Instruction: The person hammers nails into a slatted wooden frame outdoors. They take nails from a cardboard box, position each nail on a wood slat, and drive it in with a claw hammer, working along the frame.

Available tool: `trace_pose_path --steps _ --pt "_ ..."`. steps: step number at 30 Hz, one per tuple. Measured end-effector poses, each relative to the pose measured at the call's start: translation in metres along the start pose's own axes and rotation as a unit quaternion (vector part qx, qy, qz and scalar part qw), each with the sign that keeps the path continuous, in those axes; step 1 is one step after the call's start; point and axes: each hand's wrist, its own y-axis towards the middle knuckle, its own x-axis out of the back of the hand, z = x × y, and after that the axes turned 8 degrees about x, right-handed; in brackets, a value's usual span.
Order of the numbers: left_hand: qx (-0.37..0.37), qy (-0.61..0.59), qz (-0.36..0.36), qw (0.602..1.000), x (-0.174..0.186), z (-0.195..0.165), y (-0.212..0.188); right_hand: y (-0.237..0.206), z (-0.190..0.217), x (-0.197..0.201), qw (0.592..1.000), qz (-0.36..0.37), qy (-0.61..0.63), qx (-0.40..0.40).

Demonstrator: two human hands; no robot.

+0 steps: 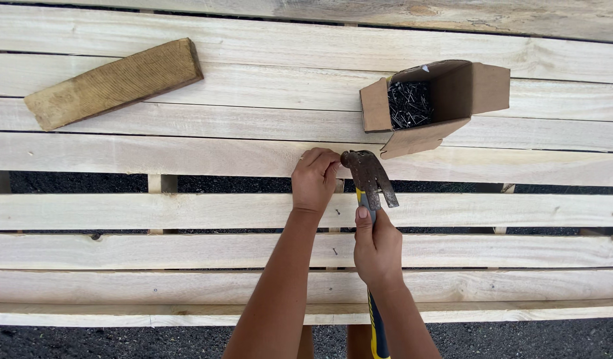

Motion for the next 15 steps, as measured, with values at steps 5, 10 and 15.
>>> trace_pose_path --steps 5,10,15 --pt "0.002 -0.001 0.009 1.0 0.001 -0.001 0.003 -0.005 -0.011 -0.001 0.996 -0.008 0.094 -0.002" --pt "0.022 -0.006 0.016 1.0 0.007 -0.002 0.0 -0.009 -0.007 0.005 0.999 -0.024 0.026 -0.014" --pt "-0.014 0.204 -0.052 0.978 0.031 0.007 -0.015 -0.022 0.0 0.011 0.984 -0.03 0.175 -0.015"
